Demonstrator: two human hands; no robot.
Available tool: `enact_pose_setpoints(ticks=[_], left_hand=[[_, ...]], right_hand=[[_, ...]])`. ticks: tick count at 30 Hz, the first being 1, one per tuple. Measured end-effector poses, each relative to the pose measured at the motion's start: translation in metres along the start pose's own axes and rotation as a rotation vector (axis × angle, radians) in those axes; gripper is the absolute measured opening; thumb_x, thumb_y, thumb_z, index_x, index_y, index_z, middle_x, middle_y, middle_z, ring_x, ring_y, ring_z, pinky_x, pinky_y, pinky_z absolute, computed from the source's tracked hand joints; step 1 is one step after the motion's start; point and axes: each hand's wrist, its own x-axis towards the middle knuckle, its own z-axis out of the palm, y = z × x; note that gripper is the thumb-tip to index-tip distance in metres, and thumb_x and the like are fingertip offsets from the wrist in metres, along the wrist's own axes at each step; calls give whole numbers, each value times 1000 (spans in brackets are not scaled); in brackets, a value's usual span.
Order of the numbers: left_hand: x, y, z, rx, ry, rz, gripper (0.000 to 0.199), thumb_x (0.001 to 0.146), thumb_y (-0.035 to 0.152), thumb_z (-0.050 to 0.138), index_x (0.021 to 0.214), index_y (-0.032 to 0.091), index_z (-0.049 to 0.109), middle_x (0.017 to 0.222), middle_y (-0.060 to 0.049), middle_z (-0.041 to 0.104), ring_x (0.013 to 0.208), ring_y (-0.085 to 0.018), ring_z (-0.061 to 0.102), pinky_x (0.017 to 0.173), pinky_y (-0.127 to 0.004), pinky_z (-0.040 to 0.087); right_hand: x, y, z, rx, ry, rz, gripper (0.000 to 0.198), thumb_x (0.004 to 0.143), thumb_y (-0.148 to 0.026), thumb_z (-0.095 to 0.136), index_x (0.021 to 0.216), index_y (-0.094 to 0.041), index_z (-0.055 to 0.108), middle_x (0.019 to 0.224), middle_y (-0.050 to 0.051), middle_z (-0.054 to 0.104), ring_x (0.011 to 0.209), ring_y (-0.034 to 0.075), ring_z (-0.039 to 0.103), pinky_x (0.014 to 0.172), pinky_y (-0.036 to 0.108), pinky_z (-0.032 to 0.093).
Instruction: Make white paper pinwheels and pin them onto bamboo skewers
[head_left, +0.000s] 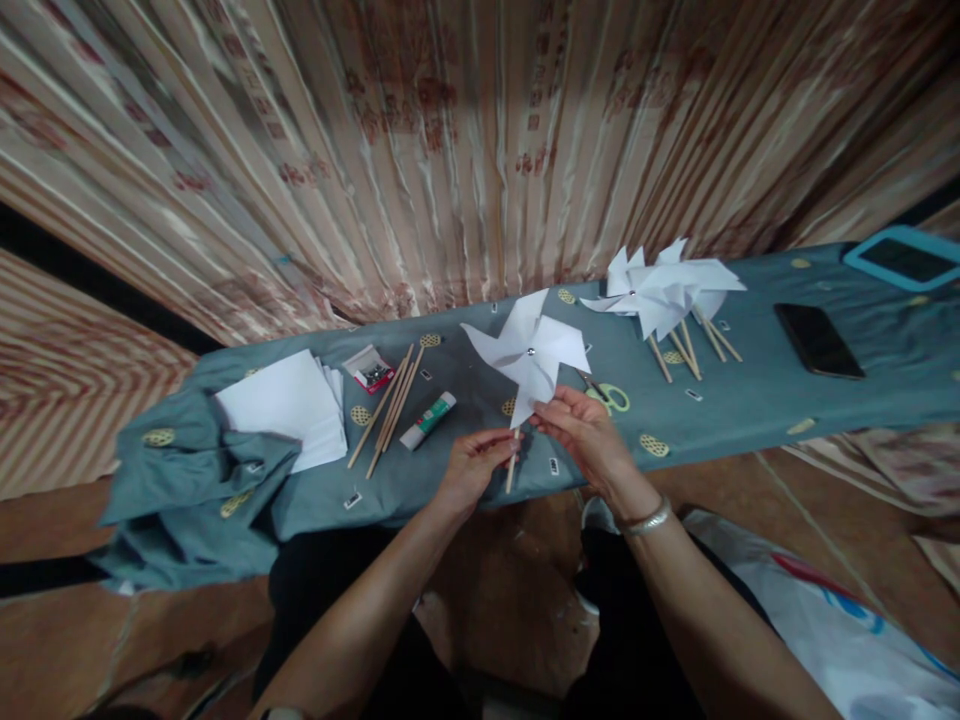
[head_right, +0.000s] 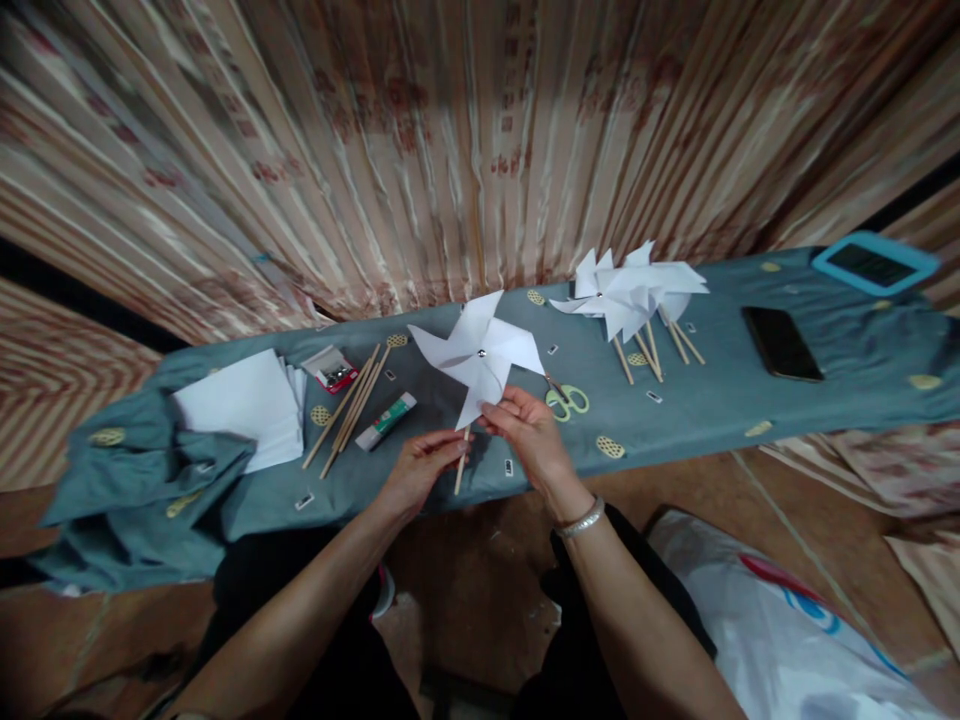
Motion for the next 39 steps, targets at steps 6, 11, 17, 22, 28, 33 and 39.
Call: enact_pose_setpoints(ticks=[6,11,17,22,28,33,39], left_hand=[[1,0,0,-6,-2,-9,28,51,29,88,74,16,78,66,-2,72,57,-10,59,62,-23,48],[2,2,-3,-28,-5,10,31,48,32,89,72,17,78,66,-1,73,57,-9,59,60,-21,47],[1,5,-5,-19,0,17,32,47,33,89,72,17,78,73,-3,75,58,-9,59,62,-21,48],[-1,4,-5,31,-40,-17,33,48,35,89,73,16,78,69,-3,74,57,-10,58,62,-23,47],[-1,2,-6,47,-73,-15,34,48,38,89,73,17,79,68,-3,73,58,-9,57,62,-22,46],[1,2,-5,49,-47,-6,32,49,35,88,73,17,78,71,-4,74,58,-10,57,63,-24,47],[1,2,-5,53,-41,21,31,52,35,87,74,16,78,71,-4,74,59,-11,58,64,-25,49]], right_hand=[[4,11,-2,-226,29,-148,44,55,-53,85,81,-23,67,55,-7,64,50,11,55,53,24,42],[0,4,-11,-362,102,-204,40,64,-57,78,79,-21,70,59,-1,68,51,11,54,53,25,41],[7,-23,-44,-378,346,-416,30,67,-50,78,70,-21,70,54,-2,64,47,10,46,49,25,36],[20,-28,-64,-348,457,-516,33,63,-45,80,83,-20,72,74,2,72,64,14,61,63,29,47],[22,-21,-62,-290,335,-441,30,59,-38,83,81,-21,74,72,1,72,63,13,62,64,28,50],[21,-20,-58,-230,338,-359,31,52,-33,86,78,-20,74,65,-1,70,57,10,58,58,25,47],[15,-21,-50,-231,283,-252,44,43,-35,90,79,-18,73,61,-2,67,51,9,55,52,23,44]])
